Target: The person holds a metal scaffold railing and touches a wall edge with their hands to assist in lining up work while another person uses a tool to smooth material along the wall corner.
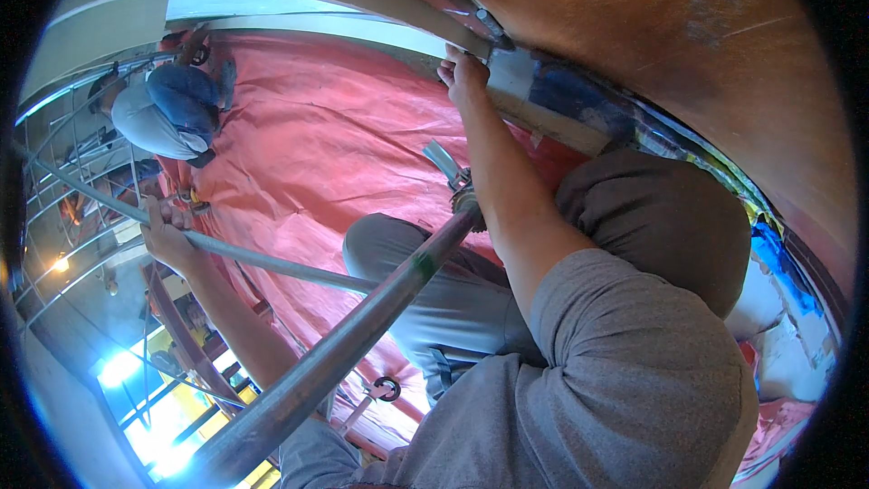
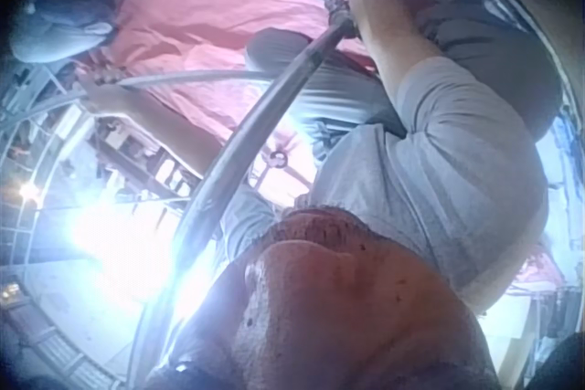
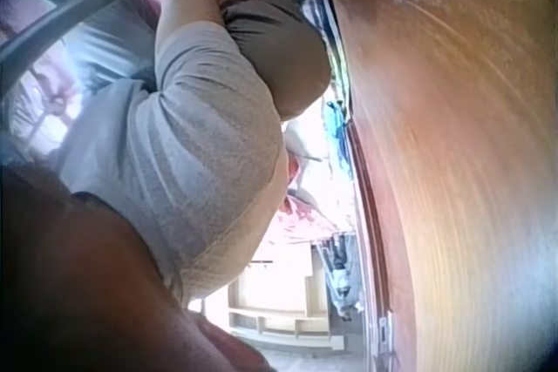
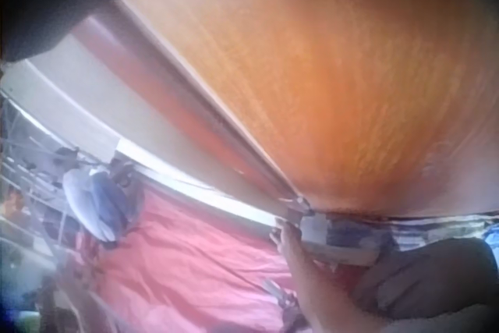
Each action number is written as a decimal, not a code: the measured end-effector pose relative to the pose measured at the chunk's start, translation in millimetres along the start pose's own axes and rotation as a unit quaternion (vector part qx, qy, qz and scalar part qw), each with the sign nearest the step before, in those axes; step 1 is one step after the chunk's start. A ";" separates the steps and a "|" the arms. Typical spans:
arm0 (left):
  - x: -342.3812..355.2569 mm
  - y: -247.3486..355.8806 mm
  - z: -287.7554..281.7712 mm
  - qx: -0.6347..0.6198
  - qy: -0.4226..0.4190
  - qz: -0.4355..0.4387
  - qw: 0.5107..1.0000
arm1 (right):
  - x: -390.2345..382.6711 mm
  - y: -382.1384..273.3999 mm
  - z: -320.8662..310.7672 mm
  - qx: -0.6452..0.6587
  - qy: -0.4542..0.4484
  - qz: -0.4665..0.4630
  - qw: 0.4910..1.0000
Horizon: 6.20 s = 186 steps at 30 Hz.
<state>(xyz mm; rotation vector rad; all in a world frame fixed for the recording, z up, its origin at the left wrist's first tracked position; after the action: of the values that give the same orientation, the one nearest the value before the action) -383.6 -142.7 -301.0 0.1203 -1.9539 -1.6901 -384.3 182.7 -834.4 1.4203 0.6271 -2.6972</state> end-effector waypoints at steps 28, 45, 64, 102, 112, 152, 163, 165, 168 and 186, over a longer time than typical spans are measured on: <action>-3.0 0.7 0.1 -0.024 0.002 0.002 1.000 | 9.4 5.5 1.4 0.009 -0.030 -0.021 0.999; -2.6 -4.0 6.2 -0.037 -0.002 0.008 0.999 | 9.7 1.6 -1.4 0.022 -0.019 -0.024 0.999; -8.2 0.9 9.1 -0.026 -0.011 -0.004 1.000 | 4.7 0.9 -2.0 0.016 0.004 -0.019 1.000; -6.0 2.3 4.1 -0.042 0.020 0.015 0.999 | -5.8 -39.2 -10.3 -0.657 -0.133 0.021 0.741; 2.6 -7.8 -2.9 -0.025 0.002 0.016 1.000 | -11.8 -35.8 -12.9 -0.555 -0.124 -0.032 0.822; 3.0 -8.2 -3.0 -0.075 -0.015 -0.002 0.997 | 1.7 -21.0 -14.8 -0.312 -0.155 -0.029 0.937; -1.5 -7.4 -2.4 -0.100 0.001 -0.011 0.995 | 0.7 -17.3 -13.7 -0.332 -0.163 -0.024 0.929; -2.2 -6.7 0.3 -0.102 -0.007 -0.009 0.995 | -0.7 -20.1 -13.8 -0.325 -0.157 -0.029 0.932; -0.6 -7.5 -2.2 -0.109 -0.014 -0.007 0.994 | -0.7 -20.7 -12.1 -0.322 -0.159 -0.033 0.933; -1.5 -8.1 -1.2 -0.107 -0.025 -0.011 0.994 | -1.4 -21.1 -12.8 -0.325 -0.170 -0.029 0.930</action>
<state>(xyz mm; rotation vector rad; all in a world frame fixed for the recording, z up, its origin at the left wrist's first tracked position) -384.1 -144.8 -309.1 0.0191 -1.7984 -1.9217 -377.8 206.5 -832.6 0.7555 1.3622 -2.3249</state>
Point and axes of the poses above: each hand's wrist, its own x-axis towards the middle knuckle, its own z-axis out of the palm, y = z × x, the point moved 7 cm from there along x, towards the middle knuckle, and after that the axes turned 15 degrees about -x, right-handed, at the moved point
